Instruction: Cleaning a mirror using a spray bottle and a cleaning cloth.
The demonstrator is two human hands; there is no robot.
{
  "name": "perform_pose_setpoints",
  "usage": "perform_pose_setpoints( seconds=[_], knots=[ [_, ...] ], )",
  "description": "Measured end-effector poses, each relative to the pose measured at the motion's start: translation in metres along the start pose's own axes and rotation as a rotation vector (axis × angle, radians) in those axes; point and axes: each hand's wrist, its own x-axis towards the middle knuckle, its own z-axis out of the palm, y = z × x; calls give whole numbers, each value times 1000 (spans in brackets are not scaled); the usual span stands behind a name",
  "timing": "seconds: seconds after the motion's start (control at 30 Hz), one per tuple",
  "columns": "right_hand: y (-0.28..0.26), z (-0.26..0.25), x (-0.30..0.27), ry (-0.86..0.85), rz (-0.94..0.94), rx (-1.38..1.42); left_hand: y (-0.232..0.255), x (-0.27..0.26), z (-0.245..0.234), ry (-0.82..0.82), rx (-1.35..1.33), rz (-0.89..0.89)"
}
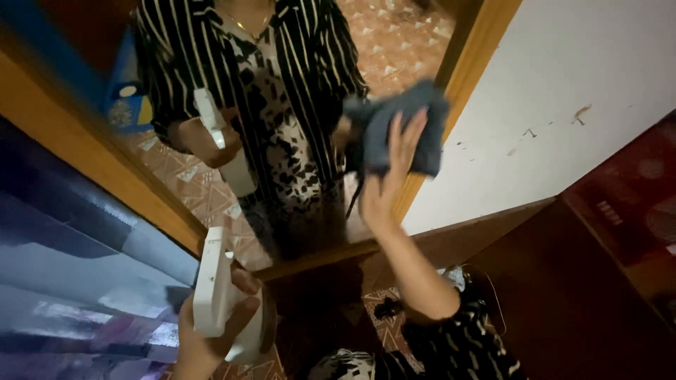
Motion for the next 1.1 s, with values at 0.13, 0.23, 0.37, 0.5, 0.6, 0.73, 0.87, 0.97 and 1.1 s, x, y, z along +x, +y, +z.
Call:
perform_pose_setpoints(
  seconds=[0.13, 0.23, 0.37, 0.5, 0.6, 0.73, 0.87, 0.97, 1.1],
  knots=[
    [-30, -1, 47, 16, -91, -54, 3, -3, -4, -15, -11, 76],
    [-17, 6, 33, -21, -187, -108, 9, -5, -5, -8, 78, 46],
    [34, 12, -44, -234, -308, -314, 8, -3, -3, 13, 79, 12],
    [88, -1, -103, -622, -202, -295, 9, -1, -4, -15, 34, 88],
    [101, -6, -90, -575, -173, -288, 7, -1, -4, -18, 27, 170],
    [64, -3, -3, -158, -229, -239, 2, 0, -4, 6, 123, 186],
    [-11, -8, 82, -73, -283, -144, 13, -2, 0, 58, 185, 28],
    [-29, 0, 97, -11, -343, -109, 8, -2, -3, 23, 85, 131],
    [4, 7, 38, -461, -253, -233, -1, 2, -6, 30, 152, 155]
  ],
)
